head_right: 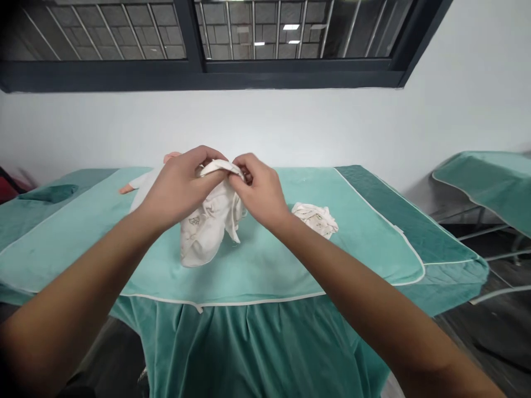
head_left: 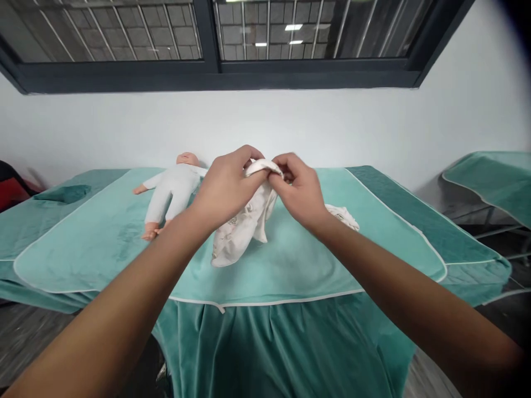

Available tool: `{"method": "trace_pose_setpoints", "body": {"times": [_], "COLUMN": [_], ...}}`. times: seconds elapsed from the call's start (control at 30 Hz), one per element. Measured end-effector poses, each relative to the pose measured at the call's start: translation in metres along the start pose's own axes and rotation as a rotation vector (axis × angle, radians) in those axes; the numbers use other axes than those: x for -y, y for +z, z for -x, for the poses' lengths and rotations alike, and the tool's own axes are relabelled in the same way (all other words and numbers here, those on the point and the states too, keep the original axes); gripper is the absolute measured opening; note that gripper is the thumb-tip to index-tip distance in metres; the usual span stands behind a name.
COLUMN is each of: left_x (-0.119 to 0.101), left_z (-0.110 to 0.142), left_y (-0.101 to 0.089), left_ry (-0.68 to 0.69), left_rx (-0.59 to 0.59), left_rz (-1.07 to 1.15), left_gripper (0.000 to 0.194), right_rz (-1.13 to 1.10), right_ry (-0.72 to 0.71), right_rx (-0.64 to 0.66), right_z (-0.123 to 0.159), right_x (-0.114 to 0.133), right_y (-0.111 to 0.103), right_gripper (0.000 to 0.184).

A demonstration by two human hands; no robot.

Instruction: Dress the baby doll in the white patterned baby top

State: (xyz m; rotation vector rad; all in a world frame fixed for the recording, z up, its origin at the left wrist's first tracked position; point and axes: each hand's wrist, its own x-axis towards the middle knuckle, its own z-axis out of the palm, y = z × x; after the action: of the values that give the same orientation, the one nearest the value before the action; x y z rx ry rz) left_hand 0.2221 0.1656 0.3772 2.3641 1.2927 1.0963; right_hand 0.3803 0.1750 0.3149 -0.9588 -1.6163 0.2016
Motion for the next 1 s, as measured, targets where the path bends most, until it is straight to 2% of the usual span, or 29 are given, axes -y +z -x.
{"method": "trace_pose_setpoints", "body": {"times": [0.13, 0.3, 0.47, 0.57, 0.67, 0.73, 0.87, 1.0], "left_x": [0.003, 0.001, 0.005, 0.016, 0.038, 0.057, 0.095, 0.118], "left_z": [0.004, 0.003, 0.000, 0.000, 0.000, 0.003, 0.013, 0.019], "left_y": [-0.010, -0.009, -0.016, -0.020, -0.021, -0.021, -0.016, -0.010], "left_ry": [0.055, 0.059, 0.023, -0.011, -0.030, -0.073, -0.189, -0.250], "left_rx": [-0.117, -0.133, -0.134, -0.143, -0.129, -0.114, -0.130, -0.150], "left_rz": [-0.193, -0.344, -0.432, -0.507, -0.535, -0.503, -0.440, -0.396], "left_gripper": [0.026, 0.027, 0.026, 0.031, 0.036, 0.036, 0.037, 0.034], "right_rz": [0.237, 0.503, 0.654, 0.735, 0.775, 0.739, 0.582, 0.526], "right_ry": [-0.133, -0.237, -0.288, -0.239, -0.160, -0.084, 0.086, 0.212], "right_rx": [-0.079, -0.044, 0.014, 0.069, 0.116, 0.111, 0.093, 0.100], "right_z": [-0.016, -0.029, -0.033, -0.031, -0.028, -0.024, -0.010, 0.001], "right_x": [0.008, 0.025, 0.022, 0.012, -0.003, -0.019, -0.055, -0.080], "right_y": [0.002, 0.000, -0.012, -0.022, -0.033, -0.040, -0.048, -0.056], "right_gripper": [0.013, 0.017, 0.021, 0.027, 0.035, 0.037, 0.027, 0.027]}}
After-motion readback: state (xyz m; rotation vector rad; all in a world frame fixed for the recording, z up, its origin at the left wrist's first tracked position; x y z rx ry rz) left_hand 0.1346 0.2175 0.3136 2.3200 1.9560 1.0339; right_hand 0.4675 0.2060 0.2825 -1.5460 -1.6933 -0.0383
